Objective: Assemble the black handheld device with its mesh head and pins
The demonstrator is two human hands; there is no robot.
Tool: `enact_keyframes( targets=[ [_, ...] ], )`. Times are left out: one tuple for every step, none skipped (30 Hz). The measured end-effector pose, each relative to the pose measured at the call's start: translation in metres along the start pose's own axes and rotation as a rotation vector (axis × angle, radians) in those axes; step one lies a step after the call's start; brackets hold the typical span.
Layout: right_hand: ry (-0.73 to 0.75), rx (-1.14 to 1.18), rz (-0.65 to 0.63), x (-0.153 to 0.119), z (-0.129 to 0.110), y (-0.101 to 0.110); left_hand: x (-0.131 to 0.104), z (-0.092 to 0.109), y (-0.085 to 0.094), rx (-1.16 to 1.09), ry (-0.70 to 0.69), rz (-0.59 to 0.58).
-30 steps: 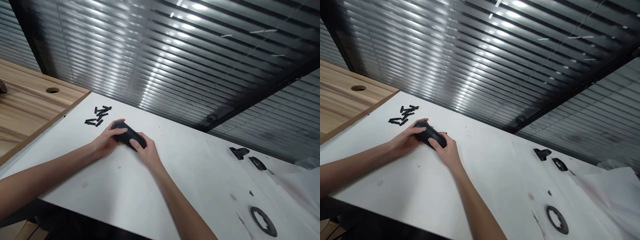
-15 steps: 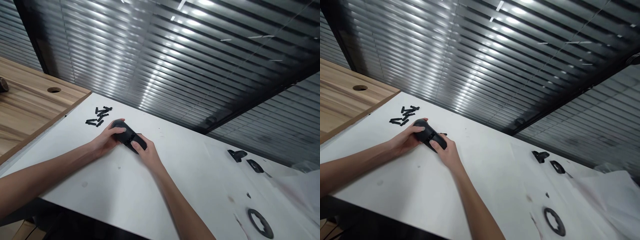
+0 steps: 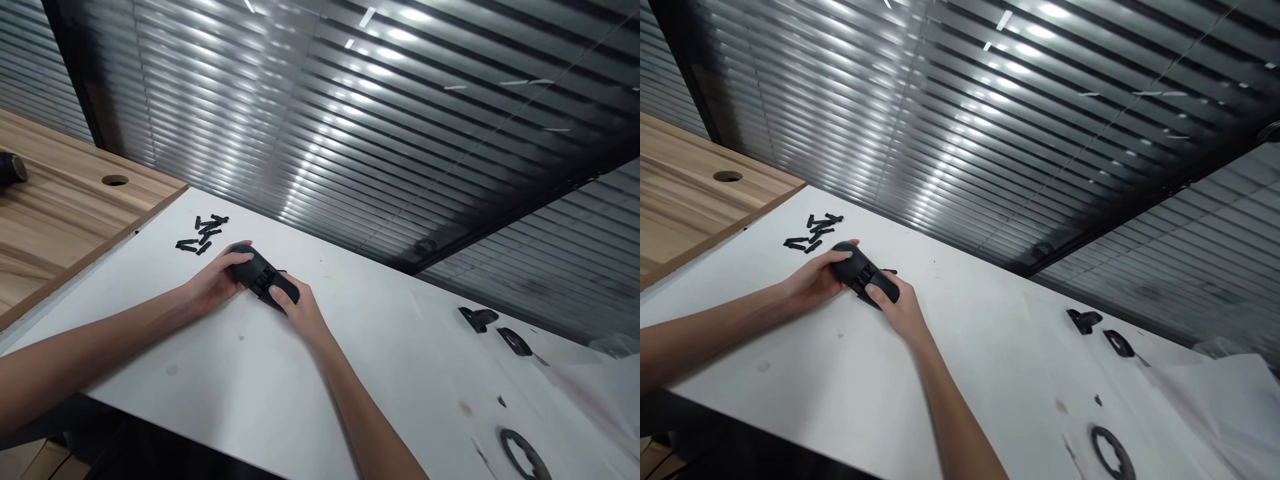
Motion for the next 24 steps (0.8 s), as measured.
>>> enact_keyframes(
  targets=[
    [0.002,0.009,-0.002,0.0,-0.0002,0.0,0.0,-0.0002,-0.0002,-0.005,0.004,0.0],
    [0.005,0.021,-0.005,0.0,-0.0005,0.0,0.0002,-0.0006,0.0,-0.01,0.009,0.004],
    [0.007,0.034,-0.009,0.0,-0.0006,-0.0002,0.0005,-0.0009,0.0005,-0.016,0.013,0.011],
    [0.008,0.046,-0.014,0.0,-0.0005,-0.0004,0.0009,-0.0014,0.0012,-0.024,0.017,0.02],
    [0.005,0.058,-0.019,0.0,-0.0002,-0.0007,0.0013,-0.0017,0.0019,-0.034,0.02,0.027],
    [0.001,0.07,-0.023,0.0001,0.0004,-0.0008,0.0018,-0.0018,0.0026,-0.044,0.019,0.033],
    [-0.005,0.08,-0.026,0.0002,0.001,-0.001,0.0023,-0.0019,0.0031,-0.054,0.018,0.035],
    [-0.009,0.09,-0.027,0.0004,0.0016,-0.0011,0.0027,-0.0021,0.0034,-0.061,0.018,0.034],
    [-0.011,0.097,-0.028,0.0005,0.0019,-0.0011,0.003,-0.0023,0.0036,-0.065,0.019,0.031],
    [-0.01,0.103,-0.026,0.0007,0.0018,-0.0011,0.0033,-0.0025,0.0038,-0.068,0.02,0.028],
    [-0.006,0.107,-0.026,0.001,0.0016,-0.0011,0.0035,-0.0028,0.0041,-0.069,0.022,0.025],
    [-0.001,0.113,-0.026,0.0012,0.0012,-0.0012,0.0035,-0.0031,0.0044,-0.069,0.026,0.024],
    [0.004,0.12,-0.027,0.0015,0.0008,-0.0014,0.0035,-0.0033,0.0045,-0.069,0.029,0.023],
    [0.008,0.127,-0.029,0.0016,0.0007,-0.0016,0.0035,-0.0033,0.0047,-0.069,0.03,0.023],
    [0.009,0.134,-0.033,0.0018,0.0007,-0.002,0.0034,-0.0033,0.0044,-0.069,0.031,0.021],
    [0.006,0.137,-0.037,0.0018,0.0011,-0.0025,0.0033,-0.0032,0.004,-0.069,0.032,0.019],
    [0.0,0.137,-0.038,0.0018,0.0018,-0.0027,0.0032,-0.003,0.0034,-0.069,0.032,0.017],
    [-0.007,0.134,-0.036,0.0017,0.0026,-0.0027,0.003,-0.0028,0.0028,-0.069,0.03,0.016],
    [-0.015,0.127,-0.032,0.0016,0.0035,-0.0024,0.0027,-0.0025,0.0022,-0.068,0.029,0.016],
    [-0.021,0.121,-0.026,0.0014,0.0042,-0.002,0.0024,-0.0023,0.0018,-0.066,0.028,0.018],
    [-0.027,0.115,-0.019,0.0012,0.0047,-0.0014,0.002,-0.0021,0.0013,-0.063,0.028,0.021],
    [-0.032,0.111,-0.013,0.001,0.0051,-0.0009,0.0016,-0.0019,0.0008,-0.059,0.028,0.023],
    [-0.035,0.109,-0.009,0.0009,0.0052,-0.0005,0.0011,-0.0017,0.0002,-0.055,0.027,0.023],
    [-0.036,0.108,-0.007,0.0008,0.005,-0.0003,0.0007,-0.0015,-0.0003,-0.051,0.026,0.023]
  ],
)
Point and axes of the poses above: each hand's wrist, its own x-axis towards the middle knuckle, its own y-axis out of the back of the hand, z = x × y, the point moved 10 cm from there along x, towards the middle knuckle
